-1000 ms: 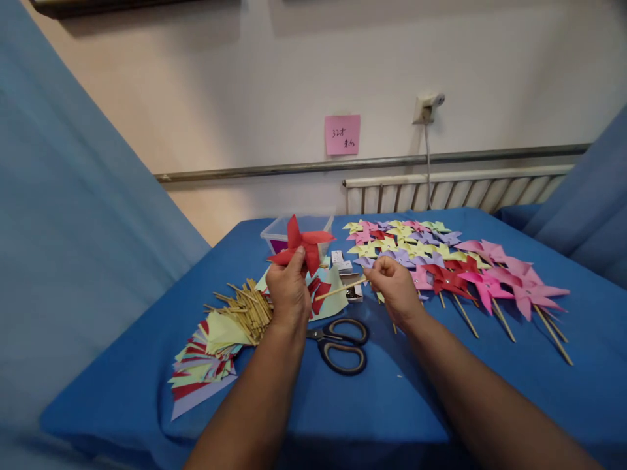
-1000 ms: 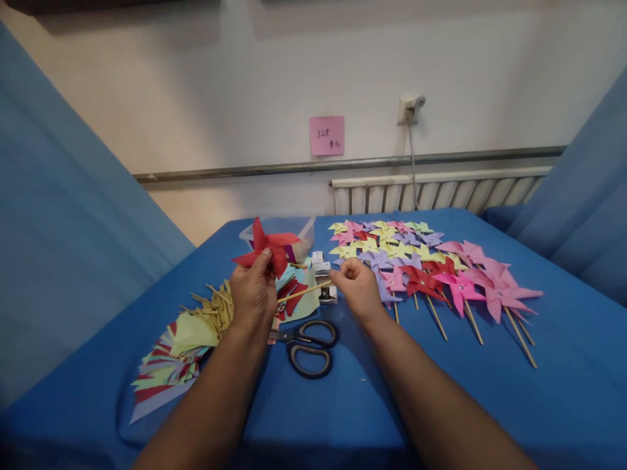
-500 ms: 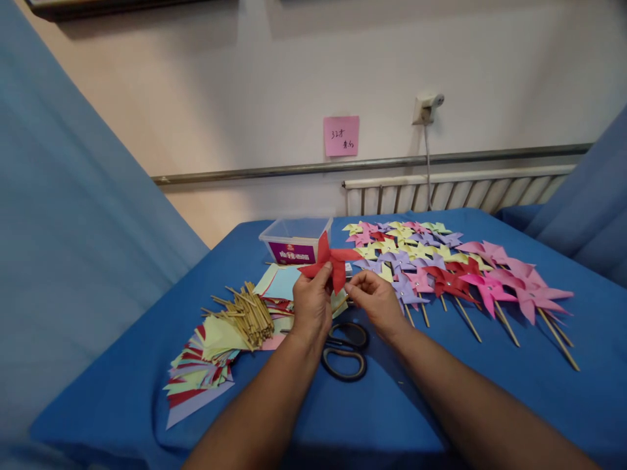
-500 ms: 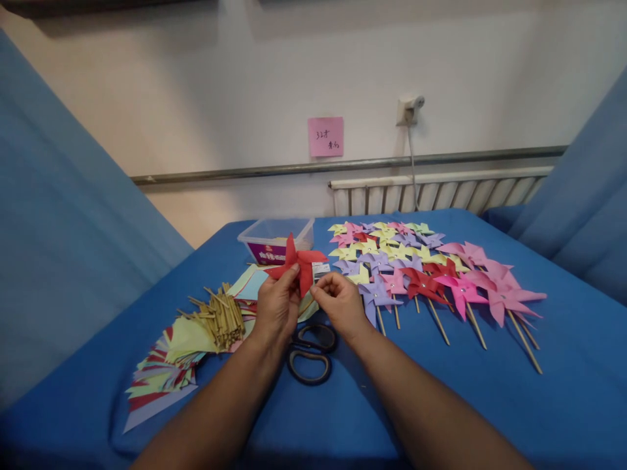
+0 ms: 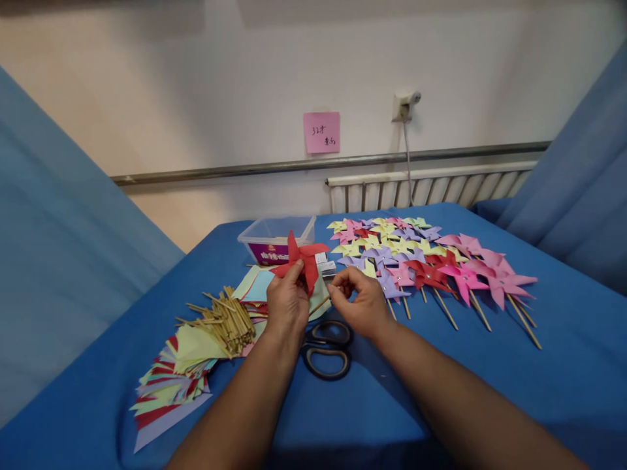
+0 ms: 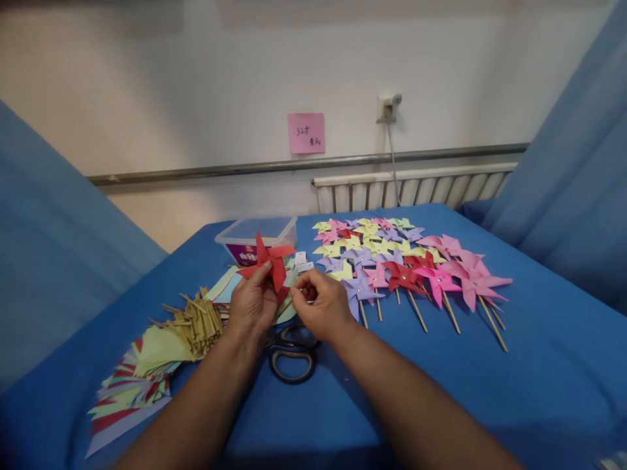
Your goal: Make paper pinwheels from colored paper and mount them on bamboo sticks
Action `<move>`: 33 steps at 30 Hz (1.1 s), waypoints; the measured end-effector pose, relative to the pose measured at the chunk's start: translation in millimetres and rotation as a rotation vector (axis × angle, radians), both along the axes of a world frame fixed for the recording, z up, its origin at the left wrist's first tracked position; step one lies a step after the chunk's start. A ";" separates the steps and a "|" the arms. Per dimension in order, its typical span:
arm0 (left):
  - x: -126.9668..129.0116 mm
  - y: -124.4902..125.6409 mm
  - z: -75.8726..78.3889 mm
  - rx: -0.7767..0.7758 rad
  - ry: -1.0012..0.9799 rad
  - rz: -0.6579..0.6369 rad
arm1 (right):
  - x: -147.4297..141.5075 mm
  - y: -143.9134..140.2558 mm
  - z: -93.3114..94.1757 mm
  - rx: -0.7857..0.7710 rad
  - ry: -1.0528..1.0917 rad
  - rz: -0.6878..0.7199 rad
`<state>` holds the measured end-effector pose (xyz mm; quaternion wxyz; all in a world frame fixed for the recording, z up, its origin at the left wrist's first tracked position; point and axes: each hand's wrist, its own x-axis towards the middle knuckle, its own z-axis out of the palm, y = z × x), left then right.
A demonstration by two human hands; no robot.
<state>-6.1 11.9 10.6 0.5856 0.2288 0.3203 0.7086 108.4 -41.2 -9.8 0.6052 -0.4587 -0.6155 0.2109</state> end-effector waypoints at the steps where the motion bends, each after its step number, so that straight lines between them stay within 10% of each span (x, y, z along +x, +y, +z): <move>1: -0.1 0.4 0.3 -0.005 0.001 0.002 | 3.3 -0.5 3.6 0.028 -0.053 -0.031; 10: -1.4 0.5 -1.2 0.020 0.041 -0.025 | -11.5 1.0 -12.7 -0.101 -0.199 0.167; 21: -0.4 -2.1 -6.4 0.012 0.198 0.022 | -8.8 16.5 -17.3 -0.270 0.443 0.357; 33: 1.5 -6.2 -15.8 0.044 0.570 0.032 | -5.0 11.0 -13.9 -0.245 0.474 0.241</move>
